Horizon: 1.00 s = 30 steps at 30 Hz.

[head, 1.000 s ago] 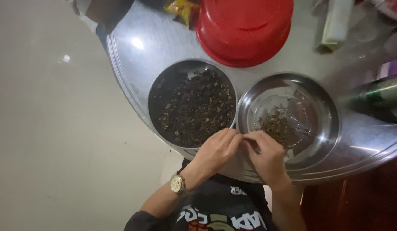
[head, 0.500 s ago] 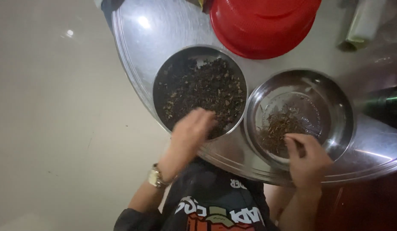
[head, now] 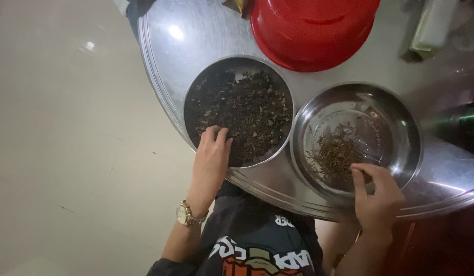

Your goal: Manually sorting dried tea leaves on a metal table, picking out specific pieces from a large pile and placing them into a separate tray.

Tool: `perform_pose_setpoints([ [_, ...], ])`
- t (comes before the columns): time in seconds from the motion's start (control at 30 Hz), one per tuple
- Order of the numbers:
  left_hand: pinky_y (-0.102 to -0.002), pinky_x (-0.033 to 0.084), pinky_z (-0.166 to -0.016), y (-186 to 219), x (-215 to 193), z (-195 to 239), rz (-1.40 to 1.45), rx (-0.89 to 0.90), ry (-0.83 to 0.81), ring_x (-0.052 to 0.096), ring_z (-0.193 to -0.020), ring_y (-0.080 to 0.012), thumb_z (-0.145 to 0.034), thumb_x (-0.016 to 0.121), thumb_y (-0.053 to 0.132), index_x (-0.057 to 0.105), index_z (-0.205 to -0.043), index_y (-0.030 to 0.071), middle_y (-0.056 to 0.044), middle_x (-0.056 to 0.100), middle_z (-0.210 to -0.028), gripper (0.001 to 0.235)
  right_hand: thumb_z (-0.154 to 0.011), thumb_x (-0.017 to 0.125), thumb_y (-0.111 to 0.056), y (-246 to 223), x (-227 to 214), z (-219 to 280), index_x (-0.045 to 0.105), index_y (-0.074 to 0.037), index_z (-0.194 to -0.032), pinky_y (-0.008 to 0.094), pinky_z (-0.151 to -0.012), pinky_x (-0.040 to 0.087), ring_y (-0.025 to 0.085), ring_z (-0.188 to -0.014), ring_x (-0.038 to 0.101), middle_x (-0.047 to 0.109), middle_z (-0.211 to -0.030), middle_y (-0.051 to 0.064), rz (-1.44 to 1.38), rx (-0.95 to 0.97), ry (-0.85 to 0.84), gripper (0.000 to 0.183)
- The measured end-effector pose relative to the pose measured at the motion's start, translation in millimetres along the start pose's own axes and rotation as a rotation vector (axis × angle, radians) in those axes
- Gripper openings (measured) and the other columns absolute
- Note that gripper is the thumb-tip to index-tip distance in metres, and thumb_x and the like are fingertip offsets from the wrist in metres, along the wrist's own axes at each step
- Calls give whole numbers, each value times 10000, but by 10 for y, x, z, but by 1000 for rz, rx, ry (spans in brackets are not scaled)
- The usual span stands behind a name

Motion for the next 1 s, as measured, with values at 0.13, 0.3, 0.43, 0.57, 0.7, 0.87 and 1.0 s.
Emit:
perform_pose_setpoints([
  [0.13,-458,483,-989,104,-97,36,29,20,-15,574,-1137,-366,-1036,558,132,605,-1212,-49,-220,590,-1252,257,-1069,714,-35,-61,-53,0,743,-3,-1086,346,-829,516,238,-910,671,739,-1062,117,-17,7,22,47],
  [0.3,-473,468,-1015,18,85,74,-67,50,-42,547,-1232,-376,-1017,586,221,558,-1331,-78,-225,574,-1367,434,-1027,735,-64,-14,-32,42,741,-38,-1081,330,-824,507,197,-812,639,730,-1034,90,1,20,30,61],
  [0.43,-465,460,-1018,70,14,79,-35,13,-89,520,-1267,-345,-1030,554,241,532,-1361,-51,-189,552,-1394,442,-1020,722,-96,-44,-27,43,738,-46,-1057,323,-853,514,202,-857,664,742,-1049,80,-10,21,30,64],
  [0.57,-459,477,-965,83,-37,93,46,26,-87,544,-1189,-340,-1043,521,166,547,-1305,-53,-181,542,-1318,343,-994,726,-58,-107,-55,51,735,-19,-1057,345,-850,534,222,-860,663,739,-1045,114,-46,-3,35,74],
  [0.7,-436,471,-931,169,-144,51,124,54,-105,529,-1107,-323,-1041,485,61,547,-1240,-55,-181,505,-1220,239,-996,710,-121,-133,-61,52,730,-47,-1042,355,-873,518,221,-864,665,738,-1040,93,-44,0,39,89],
  [0.87,-449,481,-900,21,33,18,124,46,-93,552,-1065,-338,-1027,525,85,555,-1252,-22,-165,525,-1176,250,-985,701,-152,-166,-17,93,726,-55,-1032,321,-782,536,187,-775,656,729,-1002,92,-68,-12,33,111],
  [1.0,-459,471,-899,-75,189,-24,48,71,-130,536,-1081,-372,-967,585,26,546,-1262,-27,-182,531,-1151,303,-964,719,-120,-213,5,124,730,-55,-1019,320,-787,544,204,-805,666,734,-990,92,-79,-31,30,86],
])
Point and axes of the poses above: each hand's wrist, its own z-axis away from the middle knuckle, its own x-axis out of the palm, y = z × x, the point moved 4 cm from there along -z, towards the middle knuckle
